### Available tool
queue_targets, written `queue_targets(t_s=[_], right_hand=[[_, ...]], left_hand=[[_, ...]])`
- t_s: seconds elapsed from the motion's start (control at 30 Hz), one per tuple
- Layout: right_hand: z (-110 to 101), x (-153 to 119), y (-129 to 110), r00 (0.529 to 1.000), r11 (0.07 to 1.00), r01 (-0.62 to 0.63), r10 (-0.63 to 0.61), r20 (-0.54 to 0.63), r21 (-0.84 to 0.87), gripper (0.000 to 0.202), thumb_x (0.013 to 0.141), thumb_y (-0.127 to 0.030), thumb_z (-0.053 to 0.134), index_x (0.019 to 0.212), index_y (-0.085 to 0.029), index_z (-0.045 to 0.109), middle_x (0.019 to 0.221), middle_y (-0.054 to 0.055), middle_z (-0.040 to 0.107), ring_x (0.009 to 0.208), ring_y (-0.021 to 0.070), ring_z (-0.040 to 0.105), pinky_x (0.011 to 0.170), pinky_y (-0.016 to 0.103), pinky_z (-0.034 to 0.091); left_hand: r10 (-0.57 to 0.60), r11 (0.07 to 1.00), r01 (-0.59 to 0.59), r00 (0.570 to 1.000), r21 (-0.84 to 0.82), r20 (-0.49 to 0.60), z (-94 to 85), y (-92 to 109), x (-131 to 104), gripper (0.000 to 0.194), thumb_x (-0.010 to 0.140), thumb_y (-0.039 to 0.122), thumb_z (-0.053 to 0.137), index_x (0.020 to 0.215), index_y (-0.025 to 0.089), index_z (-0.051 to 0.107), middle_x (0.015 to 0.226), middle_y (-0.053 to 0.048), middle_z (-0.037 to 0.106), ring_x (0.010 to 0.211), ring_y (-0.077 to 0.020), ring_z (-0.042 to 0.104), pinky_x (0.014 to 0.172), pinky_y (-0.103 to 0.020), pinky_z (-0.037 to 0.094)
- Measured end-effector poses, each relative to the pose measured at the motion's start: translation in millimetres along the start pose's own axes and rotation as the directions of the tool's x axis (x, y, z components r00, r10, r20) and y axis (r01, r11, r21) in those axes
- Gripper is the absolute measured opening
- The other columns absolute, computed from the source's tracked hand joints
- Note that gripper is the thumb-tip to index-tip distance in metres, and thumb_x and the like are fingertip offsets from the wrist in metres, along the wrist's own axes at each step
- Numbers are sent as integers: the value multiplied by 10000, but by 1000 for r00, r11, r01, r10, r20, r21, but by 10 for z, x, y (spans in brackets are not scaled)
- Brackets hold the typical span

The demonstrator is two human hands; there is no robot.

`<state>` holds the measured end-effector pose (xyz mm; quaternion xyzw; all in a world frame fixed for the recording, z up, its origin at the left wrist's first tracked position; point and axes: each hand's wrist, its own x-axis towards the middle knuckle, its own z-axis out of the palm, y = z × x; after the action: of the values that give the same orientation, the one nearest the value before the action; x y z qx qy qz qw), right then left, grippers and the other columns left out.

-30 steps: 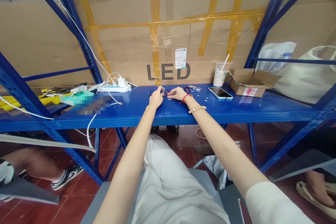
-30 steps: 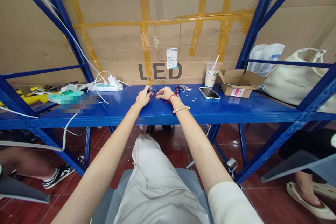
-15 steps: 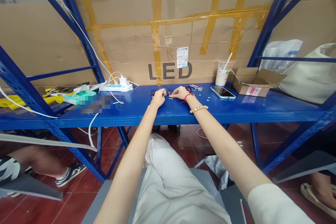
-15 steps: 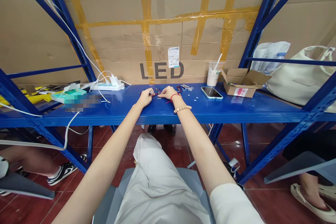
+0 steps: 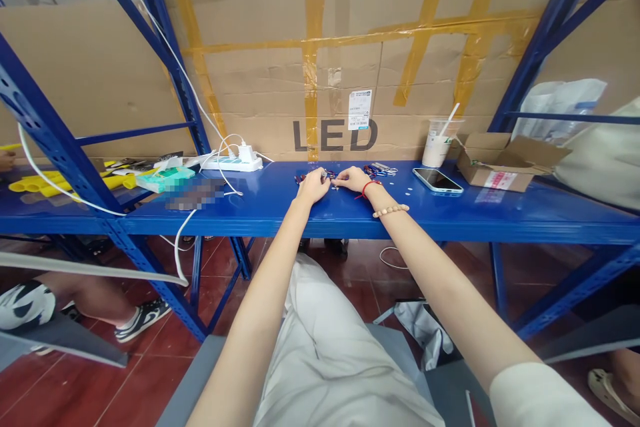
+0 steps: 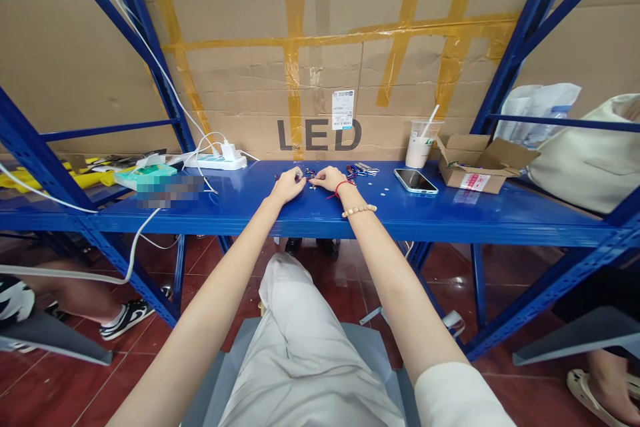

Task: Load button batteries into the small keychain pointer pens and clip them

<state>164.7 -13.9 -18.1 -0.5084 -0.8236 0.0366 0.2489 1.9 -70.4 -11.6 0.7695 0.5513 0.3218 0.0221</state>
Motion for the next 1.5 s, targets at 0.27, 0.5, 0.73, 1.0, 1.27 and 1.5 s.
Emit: queue_targets(t_s=[0.27,0.5,0.73,1.0,1.27,1.5], right_hand=[[-70,-61,-88,999,994,-40,38,24,103,417,740,-535,571,774,-151,727,779,49,710,731,167,632,671,217,455],[-66,-69,-104,999,990,-39,38,10,134,298,689,-391,677,843,-140,723,802,65,713,743,165,644,664,206,479],[-37,-44,-78,999,980,-17,24,-33,200,245,706,-306,669,865,-127,723,799,66,716,706,164,649,630,209,498],[-38,-41,-56,991,983,-111,120,-53,144,331,601,-431,720,776,-150,734,776,59,715,737,180,651,660,218,496],[-18,-19,-26,994,991,-76,84,-69,111,235,658,-359,703,766,-153,733,751,54,716,727,170,650,654,207,488],[-30,-14,-25,995,997,-68,70,-74,21,240,758,-357,615,778,-148,732,779,77,714,714,175,642,630,222,462]], left_hand=[[-106,993,109,992,37,-71,-8,-9,-2,92,837,228,402,857,211,490,965,-61,627,938,-211,569,724,-296,438],[-140,990,141,989,27,-53,-21,5,-6,123,834,216,406,916,215,499,1009,-63,627,966,-214,571,755,-303,445],[-115,993,115,993,0,-22,-23,13,-8,125,845,239,405,916,205,502,1002,-71,631,936,-219,577,743,-312,450],[-119,990,124,991,65,-65,-27,13,11,181,825,293,436,782,198,584,1027,-77,632,978,-228,562,779,-299,434],[-154,985,160,985,67,-80,-26,1,26,186,817,292,440,775,196,595,1020,-73,634,963,-224,566,760,-290,434],[-142,989,145,988,36,-67,-28,-4,21,172,821,277,433,750,202,571,993,-70,642,960,-227,573,758,-296,434]])
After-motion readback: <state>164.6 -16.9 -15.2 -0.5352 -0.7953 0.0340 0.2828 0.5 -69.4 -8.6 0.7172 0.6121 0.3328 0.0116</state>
